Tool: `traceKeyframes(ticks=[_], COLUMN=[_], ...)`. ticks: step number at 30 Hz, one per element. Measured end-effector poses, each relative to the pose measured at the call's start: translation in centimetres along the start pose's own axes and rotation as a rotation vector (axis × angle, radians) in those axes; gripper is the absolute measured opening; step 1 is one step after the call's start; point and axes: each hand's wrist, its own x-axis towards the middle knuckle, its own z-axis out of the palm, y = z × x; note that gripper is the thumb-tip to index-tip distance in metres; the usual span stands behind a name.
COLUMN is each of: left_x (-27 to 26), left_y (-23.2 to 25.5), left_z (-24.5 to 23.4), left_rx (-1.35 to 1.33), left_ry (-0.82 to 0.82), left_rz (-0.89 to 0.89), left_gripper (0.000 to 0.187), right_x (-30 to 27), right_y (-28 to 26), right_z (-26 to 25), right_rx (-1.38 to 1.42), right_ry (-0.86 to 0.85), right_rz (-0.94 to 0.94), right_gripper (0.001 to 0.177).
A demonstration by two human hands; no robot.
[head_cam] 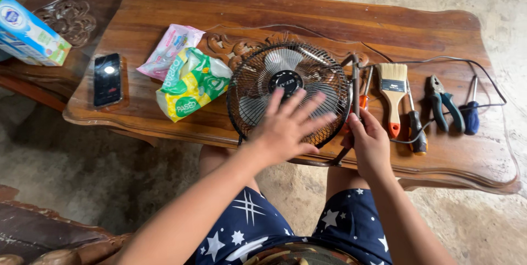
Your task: The person disassembles a small electric fan on a wooden table. They use pliers and a screwdriver to remove the front grille and then brush dust from the grille and fan blades. The fan remains partially disassembled at the end of the clip.
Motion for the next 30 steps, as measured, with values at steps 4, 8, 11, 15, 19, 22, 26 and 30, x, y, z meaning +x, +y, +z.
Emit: traceKeyframes(ticks=[4,8,11,15,19,22,26,30], left_x=[-4.4,-6.8,-6.6,-6.2,-5.3,-4.7,-2.8,-0.4], left_y=[-4.6,-8.6,-10.0,-9.9,-9.6,-9.9,-10.9,-11.1], left_z=[-0.9,-0.2,0.4,0.7,-0.2,-1.8,-5.6,-10.1], left_rx=[0.046,-0.772,-1.219,-1.357,-1.413,-1.349,-1.136,-0.928], left_ry=[0.369,0.333,0.121,0.137,0.318,0.340,0.367,0.318], left_rz=[-0.570,-1.164,-1.304,-1.174,-1.153,-1.141,-0.937,-0.736], left_gripper=[0.084,0.090,0.084,0.078,0.074,0.069,0.062,0.064], right_x=[2.6,6.7,7.7,6.9,5.9,5.4,5.1,4.9], right_y=[-0.9,-1.9,-1.4,-0.6,-0.3,0.4,1.2,2.9], right_z=[-2.9,-3.3,-0.9,1.3,1.8,2.0,3.1,4.2], right_rx=[0.005,0.053,-0.136,-0.376,-0.161,0.118,0.235,0.371], right_ry=[0.015,0.022,-0.055,0.030,-0.017,-0.052,-0.013,-0.065], right_rz=[-0.041,0.039,0.038,-0.009,-0.075,-0.110,-0.045,-0.061], right_gripper=[0.040,0.044,0.045,0.043,0.040,0.040,0.030,0.026])
